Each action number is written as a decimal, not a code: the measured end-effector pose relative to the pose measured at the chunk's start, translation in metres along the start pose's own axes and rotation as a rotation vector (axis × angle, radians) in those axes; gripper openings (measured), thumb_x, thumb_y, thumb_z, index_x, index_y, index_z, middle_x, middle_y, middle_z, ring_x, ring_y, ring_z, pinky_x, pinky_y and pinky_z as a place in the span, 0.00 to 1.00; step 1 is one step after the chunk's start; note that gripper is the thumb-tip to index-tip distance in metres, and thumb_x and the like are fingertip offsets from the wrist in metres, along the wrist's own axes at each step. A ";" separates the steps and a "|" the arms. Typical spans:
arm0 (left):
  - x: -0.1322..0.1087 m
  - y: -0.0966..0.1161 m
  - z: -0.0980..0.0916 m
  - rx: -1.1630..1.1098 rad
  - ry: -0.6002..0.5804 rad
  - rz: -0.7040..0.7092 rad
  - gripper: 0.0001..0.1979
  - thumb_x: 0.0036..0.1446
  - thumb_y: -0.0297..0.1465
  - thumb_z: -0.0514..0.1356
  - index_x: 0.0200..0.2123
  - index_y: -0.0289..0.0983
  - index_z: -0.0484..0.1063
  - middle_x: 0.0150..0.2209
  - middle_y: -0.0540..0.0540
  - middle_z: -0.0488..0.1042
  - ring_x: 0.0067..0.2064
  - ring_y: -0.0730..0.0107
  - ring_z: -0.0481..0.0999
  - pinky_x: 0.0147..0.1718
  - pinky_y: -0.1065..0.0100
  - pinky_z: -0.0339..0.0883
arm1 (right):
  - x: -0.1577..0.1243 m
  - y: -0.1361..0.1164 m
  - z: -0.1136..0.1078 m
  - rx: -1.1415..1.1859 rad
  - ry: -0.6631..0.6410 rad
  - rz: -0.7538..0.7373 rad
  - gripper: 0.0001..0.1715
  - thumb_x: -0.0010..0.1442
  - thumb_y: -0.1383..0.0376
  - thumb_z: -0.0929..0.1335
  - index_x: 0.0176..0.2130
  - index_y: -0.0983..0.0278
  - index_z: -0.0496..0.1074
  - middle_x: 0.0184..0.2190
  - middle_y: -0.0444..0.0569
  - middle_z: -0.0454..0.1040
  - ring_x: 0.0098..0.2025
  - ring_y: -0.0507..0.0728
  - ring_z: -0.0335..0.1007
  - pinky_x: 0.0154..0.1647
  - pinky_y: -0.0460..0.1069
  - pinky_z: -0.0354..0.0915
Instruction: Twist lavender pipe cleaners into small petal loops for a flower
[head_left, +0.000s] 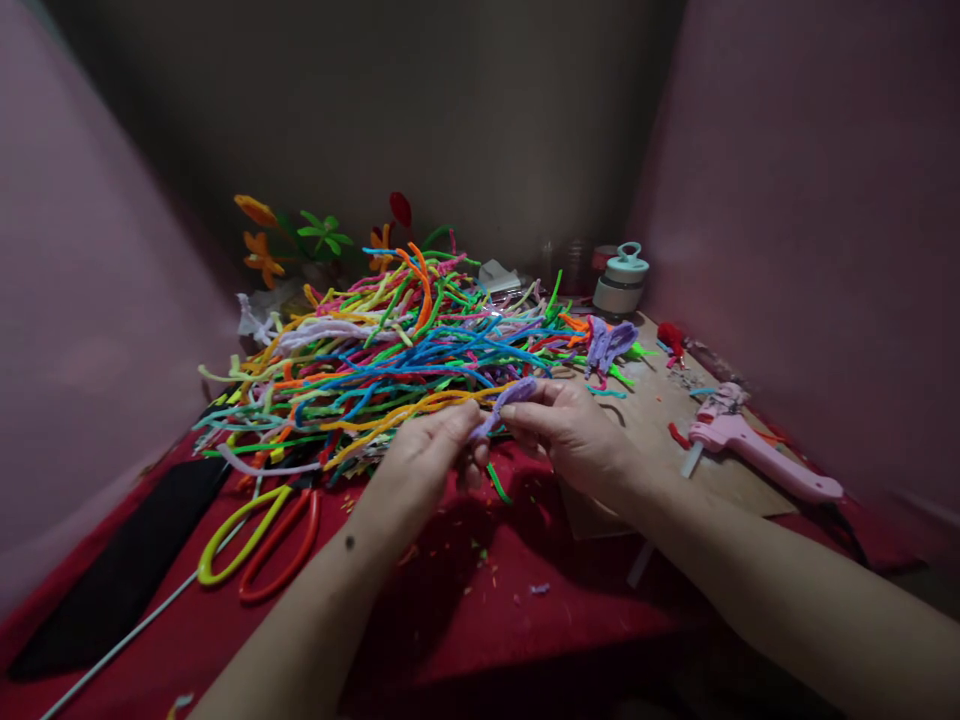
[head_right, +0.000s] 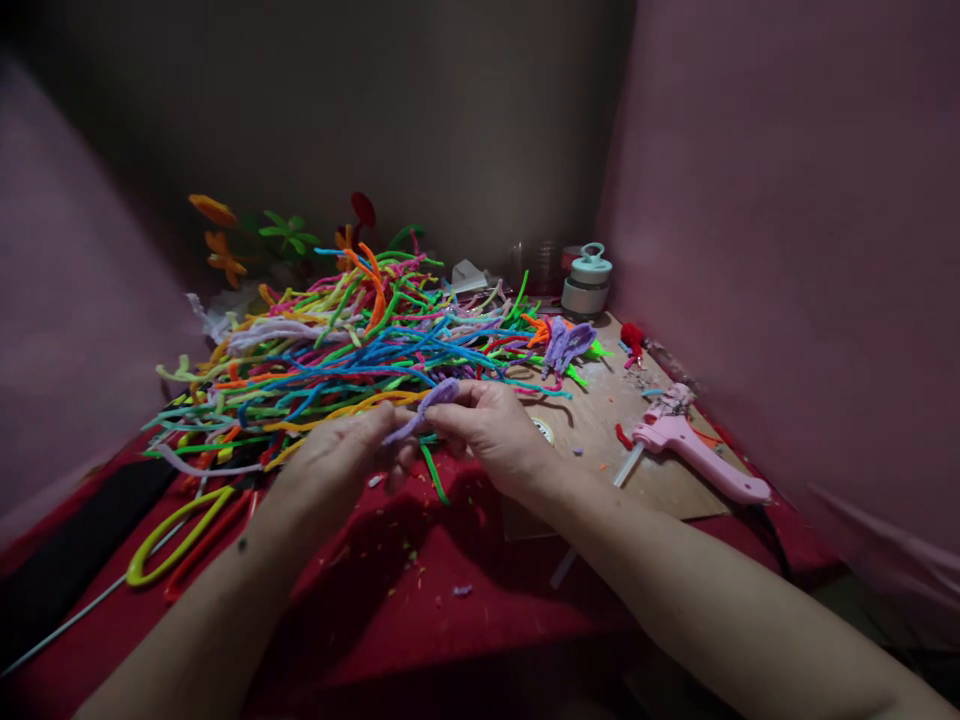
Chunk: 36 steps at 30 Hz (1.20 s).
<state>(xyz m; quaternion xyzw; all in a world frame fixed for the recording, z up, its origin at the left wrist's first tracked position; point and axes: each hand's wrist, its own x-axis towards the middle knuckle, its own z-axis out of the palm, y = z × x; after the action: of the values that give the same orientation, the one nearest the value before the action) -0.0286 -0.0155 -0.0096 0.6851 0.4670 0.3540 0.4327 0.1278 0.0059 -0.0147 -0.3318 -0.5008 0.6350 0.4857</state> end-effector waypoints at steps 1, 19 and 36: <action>0.001 0.001 -0.003 -0.161 -0.057 -0.080 0.17 0.58 0.40 0.47 0.30 0.36 0.69 0.23 0.49 0.67 0.22 0.75 0.65 0.22 0.72 0.60 | -0.001 -0.002 0.000 -0.008 -0.008 -0.009 0.02 0.45 0.69 0.67 0.25 0.67 0.71 0.16 0.39 0.64 0.17 0.45 0.51 0.19 0.44 0.47; -0.002 -0.006 0.010 0.754 0.250 0.297 0.10 0.56 0.29 0.51 0.36 0.34 0.71 0.27 0.44 0.73 0.28 0.68 0.72 0.28 0.69 0.61 | 0.005 0.010 -0.002 0.226 0.010 0.205 0.09 0.41 0.68 0.68 0.19 0.66 0.61 0.13 0.37 0.57 0.14 0.44 0.45 0.14 0.43 0.40; 0.002 -0.002 0.004 0.246 0.147 -0.069 0.11 0.50 0.36 0.57 0.21 0.35 0.70 0.19 0.52 0.65 0.23 0.76 0.61 0.25 0.72 0.53 | 0.001 0.007 0.001 -0.101 0.093 -0.044 0.04 0.45 0.70 0.65 0.24 0.67 0.70 0.17 0.38 0.63 0.18 0.45 0.51 0.20 0.44 0.48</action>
<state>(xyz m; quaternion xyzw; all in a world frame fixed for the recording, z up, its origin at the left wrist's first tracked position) -0.0253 -0.0145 -0.0130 0.6886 0.5607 0.3281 0.3222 0.1244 0.0063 -0.0214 -0.3741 -0.5164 0.5817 0.5050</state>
